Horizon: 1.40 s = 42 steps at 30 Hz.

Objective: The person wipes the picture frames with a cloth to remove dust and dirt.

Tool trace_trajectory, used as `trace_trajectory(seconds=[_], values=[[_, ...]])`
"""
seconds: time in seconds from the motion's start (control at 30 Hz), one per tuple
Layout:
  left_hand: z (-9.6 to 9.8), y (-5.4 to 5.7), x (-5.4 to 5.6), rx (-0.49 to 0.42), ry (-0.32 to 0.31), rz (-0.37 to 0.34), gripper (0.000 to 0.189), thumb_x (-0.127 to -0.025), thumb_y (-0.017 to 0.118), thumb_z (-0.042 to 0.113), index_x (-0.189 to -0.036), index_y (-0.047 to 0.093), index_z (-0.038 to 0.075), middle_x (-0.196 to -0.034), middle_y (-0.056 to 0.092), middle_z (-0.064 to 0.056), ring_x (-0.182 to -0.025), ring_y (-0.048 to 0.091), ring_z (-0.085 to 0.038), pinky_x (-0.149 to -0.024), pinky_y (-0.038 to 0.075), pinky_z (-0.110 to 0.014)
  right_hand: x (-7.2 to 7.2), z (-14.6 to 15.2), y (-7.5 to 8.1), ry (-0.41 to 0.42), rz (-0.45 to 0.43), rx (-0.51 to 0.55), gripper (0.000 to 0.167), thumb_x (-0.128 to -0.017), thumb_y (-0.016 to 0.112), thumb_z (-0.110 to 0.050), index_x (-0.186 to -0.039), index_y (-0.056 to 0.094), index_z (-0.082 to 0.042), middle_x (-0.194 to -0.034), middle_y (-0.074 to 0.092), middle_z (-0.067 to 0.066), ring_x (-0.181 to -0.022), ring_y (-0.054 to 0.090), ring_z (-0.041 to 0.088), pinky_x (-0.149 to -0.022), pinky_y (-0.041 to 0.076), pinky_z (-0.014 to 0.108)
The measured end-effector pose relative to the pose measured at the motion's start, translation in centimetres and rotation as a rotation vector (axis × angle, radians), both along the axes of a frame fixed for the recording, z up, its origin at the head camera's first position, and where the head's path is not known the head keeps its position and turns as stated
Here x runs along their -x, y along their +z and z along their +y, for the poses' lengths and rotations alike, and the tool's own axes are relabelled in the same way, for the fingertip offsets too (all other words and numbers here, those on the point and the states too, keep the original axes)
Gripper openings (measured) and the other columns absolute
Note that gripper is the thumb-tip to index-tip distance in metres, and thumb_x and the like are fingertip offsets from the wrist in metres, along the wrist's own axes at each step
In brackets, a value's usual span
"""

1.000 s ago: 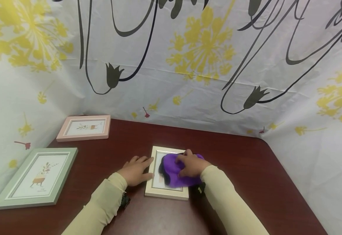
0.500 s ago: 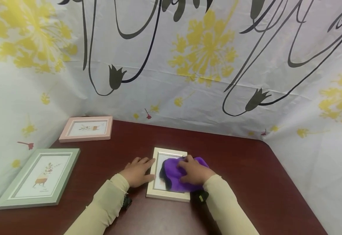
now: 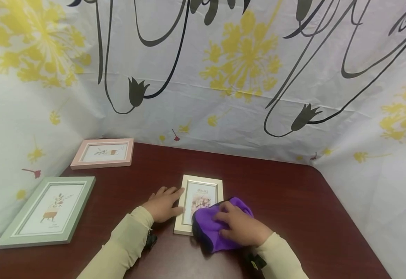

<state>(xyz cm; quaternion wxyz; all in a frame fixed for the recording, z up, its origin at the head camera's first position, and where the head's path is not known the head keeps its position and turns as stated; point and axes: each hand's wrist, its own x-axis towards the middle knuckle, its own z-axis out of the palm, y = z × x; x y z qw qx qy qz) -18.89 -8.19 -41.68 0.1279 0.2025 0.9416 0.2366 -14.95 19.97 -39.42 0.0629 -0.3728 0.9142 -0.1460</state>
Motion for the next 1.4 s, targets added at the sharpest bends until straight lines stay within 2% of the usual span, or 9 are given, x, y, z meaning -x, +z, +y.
trace_trajectory(seconds=[0.1, 0.2, 0.37, 0.6, 0.8, 0.9, 1.07, 1.17, 1.4], values=[[-0.1, 0.0, -0.1, -0.003, 0.001, -0.006, 0.068, -0.099, 0.059, 0.040, -0.156, 0.034, 0.012, -0.156, 0.034, -0.018, -0.143, 0.023, -0.047, -0.109, 0.022, -0.070, 0.1, -0.3, 0.1, -0.012, -0.003, -0.007, 0.030, -0.083, 0.070, -0.012, -0.114, 0.070, -0.014, -0.117, 0.051, 0.008, -0.095, 0.057, 0.016, -0.085, 0.050, 0.031], [-0.2, 0.0, -0.1, -0.007, 0.000, -0.014, 0.068, -0.099, 0.058, 0.040, -0.156, 0.033, 0.012, -0.156, 0.033, -0.019, -0.144, 0.022, -0.047, -0.109, 0.021, -0.070, 0.6, -0.5, 0.1, -0.049, -0.007, -0.040, 0.038, -0.084, 0.071, -0.016, -0.122, 0.069, -0.009, -0.128, 0.052, 0.016, -0.101, 0.062, 0.022, -0.090, 0.051, 0.037], [-0.2, 0.1, 0.0, -0.011, -0.003, -0.010, 0.068, -0.099, 0.058, 0.040, -0.156, 0.033, 0.012, -0.156, 0.034, -0.018, -0.144, 0.023, -0.047, -0.109, 0.021, -0.070, 2.2, -0.7, 0.0, -0.136, -0.041, -0.098, 0.052, -0.087, 0.070, -0.023, -0.136, 0.061, -0.006, -0.148, 0.039, 0.028, -0.115, 0.061, 0.038, -0.099, 0.047, 0.048], [-0.2, 0.1, 0.0, -0.015, 0.002, -0.003, 0.068, -0.099, 0.059, 0.040, -0.156, 0.034, 0.013, -0.156, 0.035, -0.018, -0.143, 0.023, -0.046, -0.109, 0.022, -0.069, 5.8, -1.2, 0.2, -0.265, -0.167, -0.145, 0.061, -0.089, 0.070, -0.029, -0.146, 0.052, -0.014, -0.158, 0.026, 0.024, -0.130, 0.049, 0.041, -0.104, 0.038, 0.060], [-0.2, -0.1, 0.0, -0.013, 0.003, -0.006, 0.068, -0.099, 0.059, 0.040, -0.156, 0.034, 0.014, -0.156, 0.035, -0.017, -0.144, 0.023, -0.046, -0.109, 0.021, -0.070, 7.6, -1.1, 0.5, -0.322, -0.254, -0.122, 0.064, -0.088, 0.073, -0.027, -0.147, 0.051, -0.015, -0.161, 0.021, 0.020, -0.140, 0.036, 0.039, -0.111, 0.034, 0.052], [-0.1, -0.1, 0.1, -0.009, 0.004, -0.006, 0.067, -0.099, 0.059, 0.041, -0.156, 0.034, 0.014, -0.156, 0.035, -0.016, -0.144, 0.023, -0.046, -0.109, 0.021, -0.070, 7.7, -1.1, 0.5, -0.319, -0.236, -0.114, 0.061, -0.087, 0.075, -0.025, -0.143, 0.054, -0.014, -0.157, 0.028, 0.021, -0.136, 0.043, 0.037, -0.109, 0.037, 0.047], [-0.1, -0.1, 0.1, -0.009, 0.003, -0.004, 0.068, -0.099, 0.059, 0.041, -0.156, 0.034, 0.014, -0.156, 0.035, -0.017, -0.144, 0.023, -0.046, -0.109, 0.021, -0.070, 7.6, -1.6, 0.6, -0.294, -0.184, -0.114, 0.049, -0.084, 0.077, -0.021, -0.130, 0.063, -0.015, -0.136, 0.044, 0.017, -0.108, 0.058, 0.026, -0.094, 0.046, 0.040], [-0.1, -0.1, 0.1, -0.007, 0.005, -0.005, 0.068, -0.099, 0.059, 0.041, -0.156, 0.034, 0.014, -0.156, 0.035, -0.017, -0.144, 0.023, -0.046, -0.109, 0.021, -0.069, 7.4, -2.0, 0.7, -0.288, -0.170, -0.124, 0.040, -0.081, 0.077, -0.019, -0.120, 0.067, -0.018, -0.123, 0.047, 0.015, -0.098, 0.056, 0.024, -0.084, 0.047, 0.038], [-0.2, 0.0, 0.1, -0.009, 0.006, -0.011, 0.069, -0.098, 0.059, 0.040, -0.156, 0.034, 0.013, -0.156, 0.034, -0.018, -0.144, 0.022, -0.047, -0.109, 0.021, -0.069, 6.1, -2.4, 0.8, -0.283, -0.162, -0.129, 0.025, -0.078, 0.075, -0.015, -0.099, 0.064, -0.023, -0.104, 0.048, 0.008, -0.090, 0.048, 0.025, -0.071, 0.043, 0.037]])
